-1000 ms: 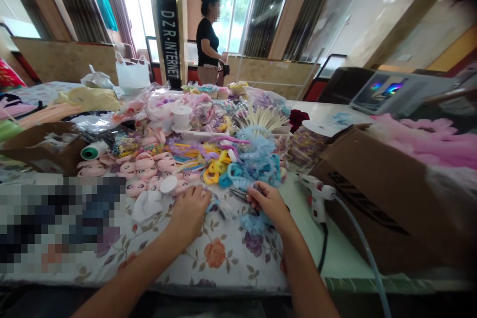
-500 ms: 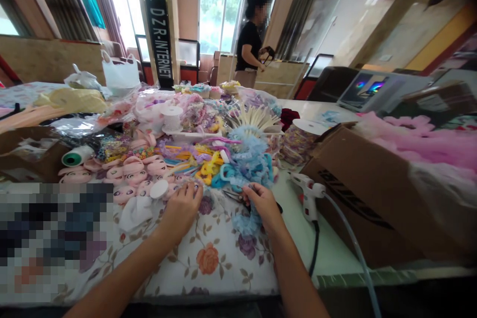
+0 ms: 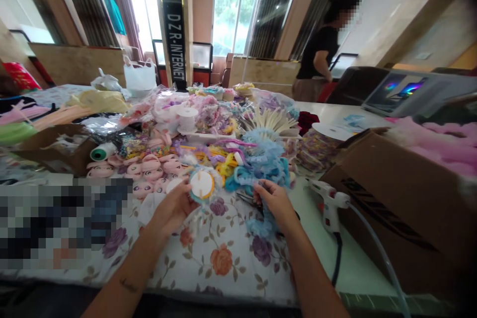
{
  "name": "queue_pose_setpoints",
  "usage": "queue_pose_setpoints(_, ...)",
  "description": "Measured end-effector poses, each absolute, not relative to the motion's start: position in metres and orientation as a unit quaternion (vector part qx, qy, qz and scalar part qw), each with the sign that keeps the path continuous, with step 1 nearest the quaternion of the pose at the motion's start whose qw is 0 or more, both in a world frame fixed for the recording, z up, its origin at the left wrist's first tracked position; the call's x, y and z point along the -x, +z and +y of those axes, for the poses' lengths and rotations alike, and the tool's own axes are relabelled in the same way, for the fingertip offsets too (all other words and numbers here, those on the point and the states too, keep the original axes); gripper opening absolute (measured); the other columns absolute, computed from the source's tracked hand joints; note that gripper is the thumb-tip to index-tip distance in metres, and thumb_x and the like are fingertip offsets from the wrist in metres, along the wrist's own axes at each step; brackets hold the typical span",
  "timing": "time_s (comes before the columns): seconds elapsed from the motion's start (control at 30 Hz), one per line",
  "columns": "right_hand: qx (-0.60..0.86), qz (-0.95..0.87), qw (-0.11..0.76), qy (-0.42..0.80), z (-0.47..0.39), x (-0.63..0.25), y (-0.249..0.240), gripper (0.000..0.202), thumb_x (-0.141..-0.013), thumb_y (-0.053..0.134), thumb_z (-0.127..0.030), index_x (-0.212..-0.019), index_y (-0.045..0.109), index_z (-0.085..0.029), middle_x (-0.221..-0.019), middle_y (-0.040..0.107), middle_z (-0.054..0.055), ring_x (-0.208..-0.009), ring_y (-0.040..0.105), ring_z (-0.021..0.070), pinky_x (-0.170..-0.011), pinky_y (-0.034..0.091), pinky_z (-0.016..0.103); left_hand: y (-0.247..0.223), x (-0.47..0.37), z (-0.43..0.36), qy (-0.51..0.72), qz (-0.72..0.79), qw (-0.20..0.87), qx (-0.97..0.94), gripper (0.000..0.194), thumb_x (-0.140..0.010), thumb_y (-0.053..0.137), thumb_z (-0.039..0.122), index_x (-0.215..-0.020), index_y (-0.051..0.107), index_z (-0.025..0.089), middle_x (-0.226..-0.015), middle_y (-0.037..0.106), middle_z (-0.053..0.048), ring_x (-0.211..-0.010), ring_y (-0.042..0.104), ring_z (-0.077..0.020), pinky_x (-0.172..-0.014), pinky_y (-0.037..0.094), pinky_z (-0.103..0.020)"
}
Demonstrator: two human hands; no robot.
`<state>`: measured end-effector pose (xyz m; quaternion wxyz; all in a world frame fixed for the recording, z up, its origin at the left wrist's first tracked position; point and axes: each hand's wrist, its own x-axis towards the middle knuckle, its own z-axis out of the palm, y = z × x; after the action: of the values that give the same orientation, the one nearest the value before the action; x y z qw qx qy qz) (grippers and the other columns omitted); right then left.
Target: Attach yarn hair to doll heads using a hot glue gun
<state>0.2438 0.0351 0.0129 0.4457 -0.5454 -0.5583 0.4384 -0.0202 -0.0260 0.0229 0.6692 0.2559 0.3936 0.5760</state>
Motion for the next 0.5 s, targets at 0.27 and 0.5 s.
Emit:
queue_pose_setpoints(0.27,0.479,-0.647,0.449,0.388,0.016,-0.204,0.033,0.061,-0.072,0.069,-0.051,-0.123,0.055,-0.020,-0.119,0.064,0.014,-0.110,0.059,0.0314,-0.096,0.044,0.049,0.021,-0.011,-0.040,0.618,0.327,0.691,-0.181,0.031,-0.074,0.064,0.011,-0.103,0.058,0.020,-0.097,0.070,-0.001,-0.087,0.067,-0.0132,-0.086,0.054,-0.029)
queue_pose_setpoints(0.5,0.379,-0.472,0.480,0.635,-0.010,-0.164,0.024,0.058,-0.064,0.080,-0.035,-0.115,0.054,-0.022,-0.105,0.071,0.006,-0.096,0.067,0.0243,-0.086,0.052,0.036,0.018,-0.024,-0.047,0.628,0.332,0.658,-0.250,0.042,-0.068,0.073,0.017,-0.106,0.056,0.023,-0.111,0.066,-0.002,-0.101,0.064,-0.0168,-0.087,0.052,-0.028)
